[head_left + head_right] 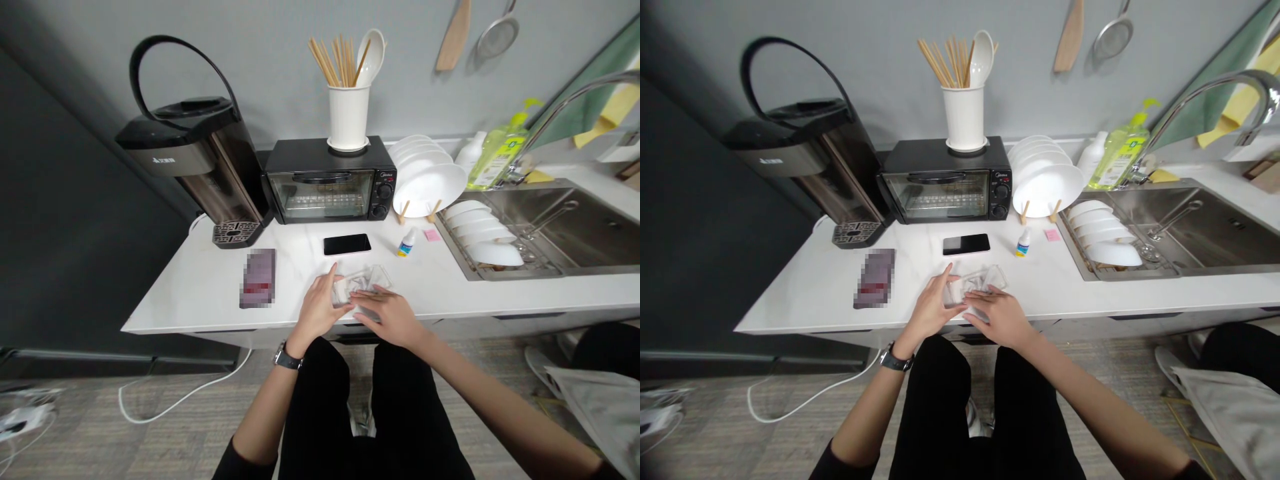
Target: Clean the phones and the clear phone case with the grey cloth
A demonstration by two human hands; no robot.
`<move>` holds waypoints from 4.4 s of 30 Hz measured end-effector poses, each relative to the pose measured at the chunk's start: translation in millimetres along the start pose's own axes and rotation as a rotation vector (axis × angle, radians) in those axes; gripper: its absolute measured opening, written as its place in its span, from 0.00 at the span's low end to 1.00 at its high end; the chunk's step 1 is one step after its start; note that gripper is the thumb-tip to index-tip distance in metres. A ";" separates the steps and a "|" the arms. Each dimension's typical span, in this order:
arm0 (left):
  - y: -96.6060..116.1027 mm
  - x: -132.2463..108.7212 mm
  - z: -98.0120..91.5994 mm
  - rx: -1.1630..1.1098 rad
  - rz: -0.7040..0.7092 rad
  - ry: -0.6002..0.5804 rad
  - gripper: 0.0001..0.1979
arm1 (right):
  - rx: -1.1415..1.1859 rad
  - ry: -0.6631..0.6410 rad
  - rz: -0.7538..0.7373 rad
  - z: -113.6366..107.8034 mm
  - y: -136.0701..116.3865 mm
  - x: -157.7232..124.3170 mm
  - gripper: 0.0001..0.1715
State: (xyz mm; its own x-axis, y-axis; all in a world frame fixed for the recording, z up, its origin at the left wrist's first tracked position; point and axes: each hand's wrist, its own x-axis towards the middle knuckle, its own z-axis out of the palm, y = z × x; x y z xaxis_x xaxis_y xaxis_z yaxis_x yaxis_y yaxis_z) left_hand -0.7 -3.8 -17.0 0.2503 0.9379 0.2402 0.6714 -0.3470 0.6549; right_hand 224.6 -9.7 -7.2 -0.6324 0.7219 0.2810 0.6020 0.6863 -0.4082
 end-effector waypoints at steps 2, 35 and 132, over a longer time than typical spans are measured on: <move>1.5 0.7 0.2 0.004 0.000 0.000 0.56 | -0.081 0.024 0.033 -15.1 20.4 -12.6 0.21; -3.2 1.1 -5.8 -0.048 0.012 -0.081 0.51 | 0.036 0.081 -0.013 26.7 -20.5 22.9 0.27; -22.7 21.4 -14.1 0.116 0.155 -0.270 0.46 | 0.022 0.097 -0.001 25.4 -16.6 24.3 0.29</move>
State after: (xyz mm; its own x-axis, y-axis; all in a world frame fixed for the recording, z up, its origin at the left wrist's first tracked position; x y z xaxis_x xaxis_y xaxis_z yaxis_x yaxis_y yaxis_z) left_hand -20.4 24.2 -16.6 0.5212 0.8446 0.1224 0.6818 -0.4983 0.5356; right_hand 186.9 -5.9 -15.6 -0.5826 0.7268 0.3637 0.5897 0.6860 -0.4262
